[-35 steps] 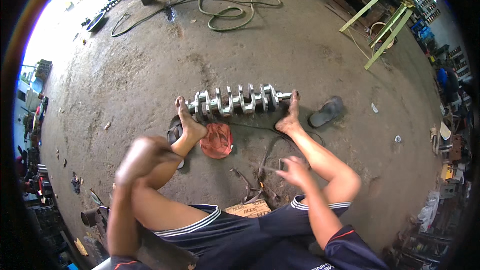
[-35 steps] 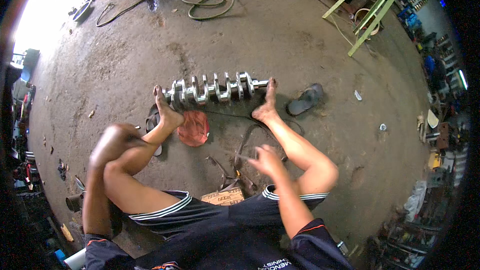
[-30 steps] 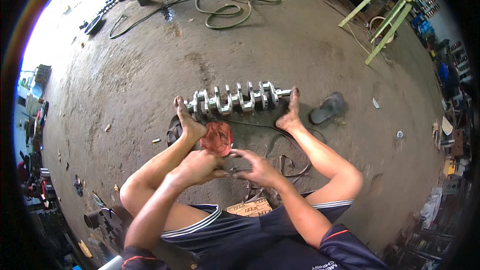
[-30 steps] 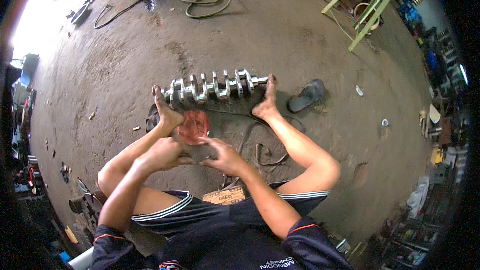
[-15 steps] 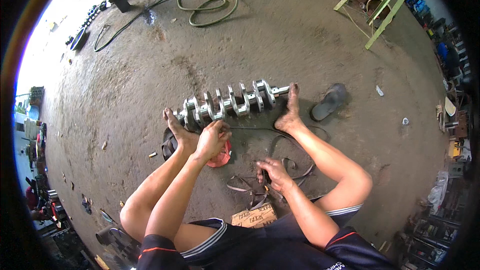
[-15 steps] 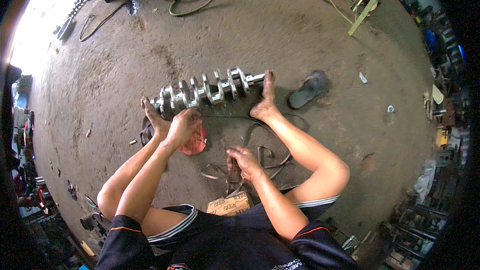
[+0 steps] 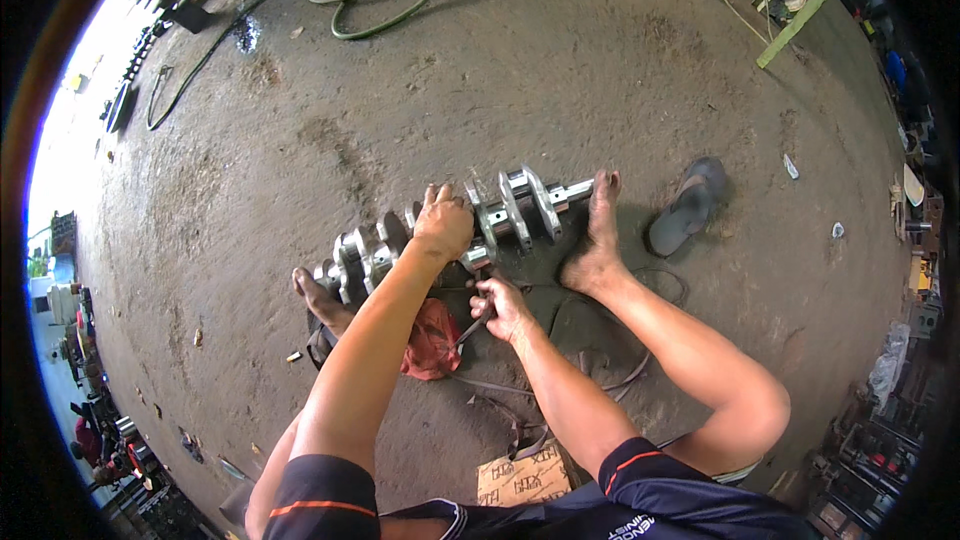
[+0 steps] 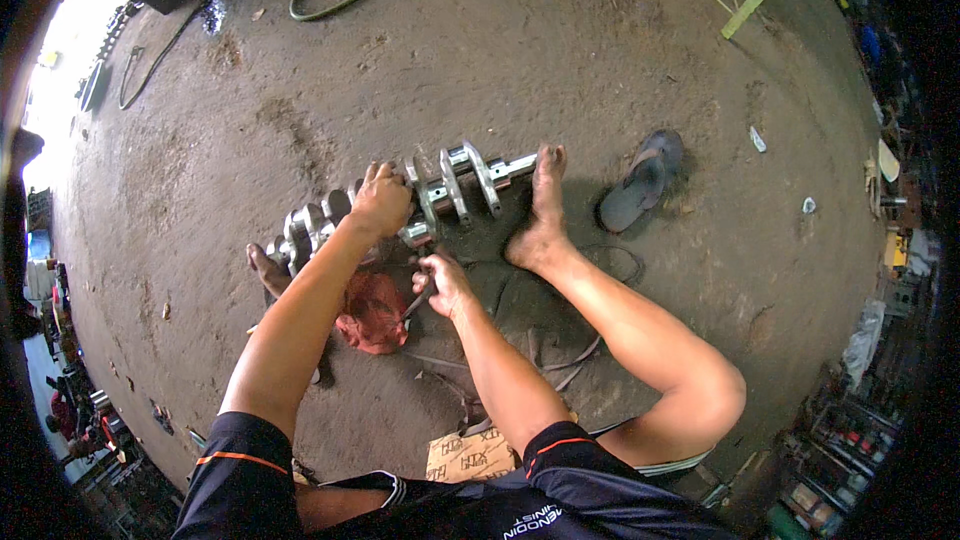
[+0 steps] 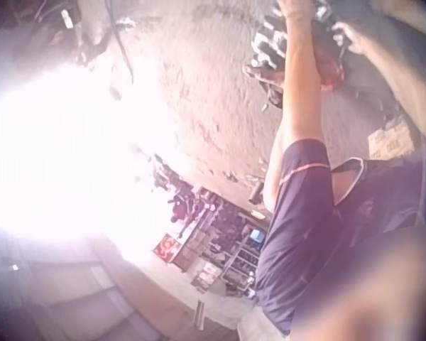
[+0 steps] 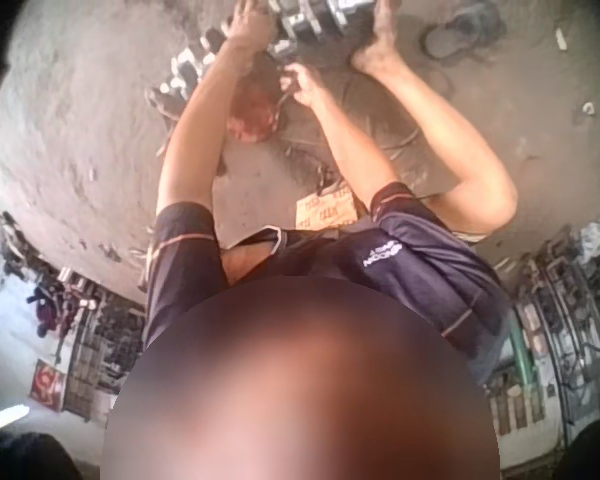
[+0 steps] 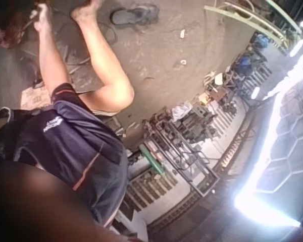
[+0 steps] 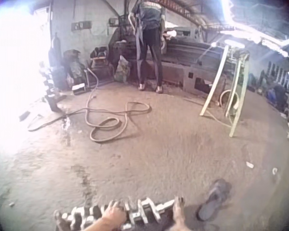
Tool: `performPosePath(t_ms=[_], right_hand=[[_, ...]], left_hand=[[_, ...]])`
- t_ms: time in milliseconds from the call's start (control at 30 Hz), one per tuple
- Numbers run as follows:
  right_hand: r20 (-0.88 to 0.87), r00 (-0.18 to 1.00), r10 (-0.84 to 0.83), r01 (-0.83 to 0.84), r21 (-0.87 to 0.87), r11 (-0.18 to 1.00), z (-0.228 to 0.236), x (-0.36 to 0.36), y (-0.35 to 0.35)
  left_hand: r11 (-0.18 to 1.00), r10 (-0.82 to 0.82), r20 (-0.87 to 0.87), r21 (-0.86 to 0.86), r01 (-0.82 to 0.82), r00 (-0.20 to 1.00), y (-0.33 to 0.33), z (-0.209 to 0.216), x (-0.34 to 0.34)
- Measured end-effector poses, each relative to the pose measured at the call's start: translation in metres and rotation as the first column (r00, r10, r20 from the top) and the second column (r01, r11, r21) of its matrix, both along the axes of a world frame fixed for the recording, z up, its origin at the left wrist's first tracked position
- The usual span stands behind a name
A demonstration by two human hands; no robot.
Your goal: The person sits on the floor and uses a metal file to scrape and clean the surfaces of a crankshaft. They rotate the crankshaft with their hands and file different sections repeatedly.
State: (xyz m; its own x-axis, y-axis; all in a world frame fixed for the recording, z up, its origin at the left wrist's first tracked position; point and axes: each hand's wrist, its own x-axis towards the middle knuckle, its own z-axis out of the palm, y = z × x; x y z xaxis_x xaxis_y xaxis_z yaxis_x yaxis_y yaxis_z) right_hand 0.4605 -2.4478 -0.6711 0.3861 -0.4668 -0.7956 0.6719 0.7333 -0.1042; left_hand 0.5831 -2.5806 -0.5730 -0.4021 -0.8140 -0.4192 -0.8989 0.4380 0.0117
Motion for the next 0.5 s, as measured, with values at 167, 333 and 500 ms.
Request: performPosePath(t_ms=[167,333,500], right_hand=[[0.271,0.960,-0.075,0.117,-0.141,0.983,-0.023,-0.002,-0.005],[0.471,0.882,-0.024,0.161,-0.254,0.954,-0.038,0.000,-0.018],[0.414,0.910,0.017,0.109,-0.277,0.955,-0.033,-0.001,-0.023]], left_hand=[[0.995,-0.056,0.124,0.085,0.046,0.991,-0.002,-0.002,-0.010],[0.993,-0.043,0.157,0.117,0.024,0.987,-0.004,0.003,-0.010],[0.993,0.069,0.143,0.089,-0.082,0.987,-0.004,-0.004,-0.016]])
